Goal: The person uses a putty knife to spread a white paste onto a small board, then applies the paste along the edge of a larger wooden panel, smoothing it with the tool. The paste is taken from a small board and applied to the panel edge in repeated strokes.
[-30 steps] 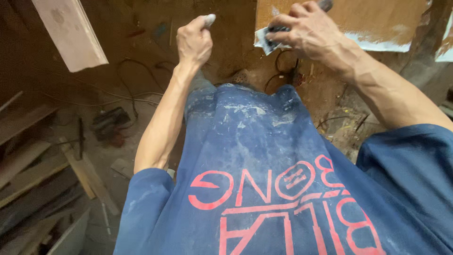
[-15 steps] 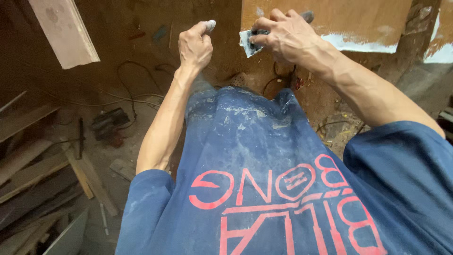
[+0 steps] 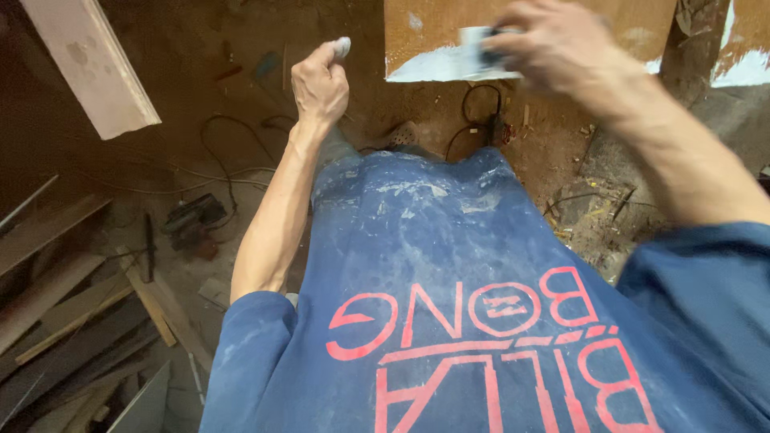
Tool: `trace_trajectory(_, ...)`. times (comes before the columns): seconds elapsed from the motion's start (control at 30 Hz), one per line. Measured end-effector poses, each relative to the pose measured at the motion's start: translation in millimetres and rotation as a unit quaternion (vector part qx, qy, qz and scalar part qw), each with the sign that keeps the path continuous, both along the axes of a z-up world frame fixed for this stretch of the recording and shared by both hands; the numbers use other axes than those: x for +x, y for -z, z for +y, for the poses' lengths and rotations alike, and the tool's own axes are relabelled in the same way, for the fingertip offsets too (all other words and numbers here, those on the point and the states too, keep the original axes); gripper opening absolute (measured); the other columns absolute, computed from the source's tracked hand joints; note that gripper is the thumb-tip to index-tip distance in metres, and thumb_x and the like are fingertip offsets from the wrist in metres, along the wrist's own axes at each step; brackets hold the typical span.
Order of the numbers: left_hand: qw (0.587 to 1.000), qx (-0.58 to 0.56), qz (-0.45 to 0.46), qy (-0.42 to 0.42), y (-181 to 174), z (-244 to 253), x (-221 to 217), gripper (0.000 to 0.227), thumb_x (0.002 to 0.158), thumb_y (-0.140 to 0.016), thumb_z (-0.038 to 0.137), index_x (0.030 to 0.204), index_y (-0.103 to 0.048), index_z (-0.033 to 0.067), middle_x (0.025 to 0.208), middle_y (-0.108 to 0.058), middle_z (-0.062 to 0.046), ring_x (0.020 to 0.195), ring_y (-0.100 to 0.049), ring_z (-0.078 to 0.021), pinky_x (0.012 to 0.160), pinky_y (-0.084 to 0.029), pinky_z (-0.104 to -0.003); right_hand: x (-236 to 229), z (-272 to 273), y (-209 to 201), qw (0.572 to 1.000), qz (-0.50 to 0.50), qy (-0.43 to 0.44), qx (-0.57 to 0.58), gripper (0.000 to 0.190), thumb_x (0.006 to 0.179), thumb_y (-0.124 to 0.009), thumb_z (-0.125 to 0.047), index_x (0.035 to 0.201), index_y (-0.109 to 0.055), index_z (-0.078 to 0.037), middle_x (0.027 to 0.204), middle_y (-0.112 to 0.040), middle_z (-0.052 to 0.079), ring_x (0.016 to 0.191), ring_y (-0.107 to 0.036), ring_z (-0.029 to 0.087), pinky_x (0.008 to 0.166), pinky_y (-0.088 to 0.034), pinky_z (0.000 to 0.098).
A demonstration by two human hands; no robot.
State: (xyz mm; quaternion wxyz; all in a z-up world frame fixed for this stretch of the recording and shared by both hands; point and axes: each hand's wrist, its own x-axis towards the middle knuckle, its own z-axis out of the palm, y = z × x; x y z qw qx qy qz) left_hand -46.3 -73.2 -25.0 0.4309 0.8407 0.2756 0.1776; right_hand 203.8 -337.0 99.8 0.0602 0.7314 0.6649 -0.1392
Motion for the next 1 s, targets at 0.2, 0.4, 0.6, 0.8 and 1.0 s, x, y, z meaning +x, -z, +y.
trace_trajectory(0.2, 0.997, 0.023, -0.072, 0.013, -11, -6, 26, 0.039, 0.087, -0.049, -0.010, 0.117, -0.073, -0.0021, 0.114, -0.076, -0.021, 0.105, -0.078, -0.0276, 0.095, -0.064, -0.034, -54, 72, 34, 0.996, 0.086, -0.006, -0.017, 0.055, 0.085, -0.075, -0.003, 0.133, -0.069, -0.029, 0.141, -0.058, 0.007, 0.113, -0.059, 0.030, 0.090, -0.058, 0.0410)
trace_trajectory(0.4, 0.996, 0.011, -0.081, 0.016, -12, -11, 28, 0.038, 0.090, -0.050, -0.010, 0.118, -0.074, -0.0013, 0.117, -0.076, -0.020, 0.109, -0.077, -0.0279, 0.098, -0.064, -0.034, -32, 38, 27, 0.998, 0.016, -0.008, -0.053, 0.059, 0.084, -0.074, -0.002, 0.135, -0.068, -0.032, 0.138, -0.060, 0.007, 0.114, -0.060, 0.027, 0.087, -0.060, 0.0386)
trace_trajectory(0.6, 0.998, 0.057, -0.036, 0.020, -5, -16, 29, 0.043, 0.087, -0.048, -0.008, 0.119, -0.075, 0.0022, 0.118, -0.075, -0.019, 0.112, -0.074, -0.0301, 0.101, -0.060, -0.038, 17, -40, 20, 0.999, -0.014, -0.001, -0.044, 0.053, 0.079, -0.078, -0.015, 0.129, -0.071, -0.030, 0.126, -0.070, 0.004, 0.101, -0.067, 0.020, 0.079, -0.060, 0.0336)
trace_trajectory(0.8, 0.992, 0.127, -0.027, -0.003, -12, -21, 42, 0.044, 0.082, -0.052, -0.007, 0.117, -0.077, 0.0035, 0.111, -0.078, -0.016, 0.102, -0.074, -0.0299, 0.094, -0.059, -0.040, 65, -132, 23, 0.979, 0.126, 0.160, 0.002, 0.063, 0.084, -0.068, 0.004, 0.143, -0.066, -0.017, 0.115, -0.075, 0.013, 0.076, -0.071, 0.021, 0.066, -0.059, 0.0324)
trace_trajectory(1.0, 0.989, 0.143, -0.049, -0.001, -20, -33, 56, 0.044, 0.082, -0.052, -0.009, 0.117, -0.077, 0.0021, 0.113, -0.077, -0.015, 0.107, -0.071, -0.0311, 0.097, -0.057, -0.040, 64, -138, 12, 0.947, 0.099, 0.284, -0.114, 0.061, 0.089, -0.069, 0.002, 0.145, -0.064, -0.023, 0.106, -0.074, 0.011, 0.069, -0.071, 0.023, 0.055, -0.061, 0.0324)
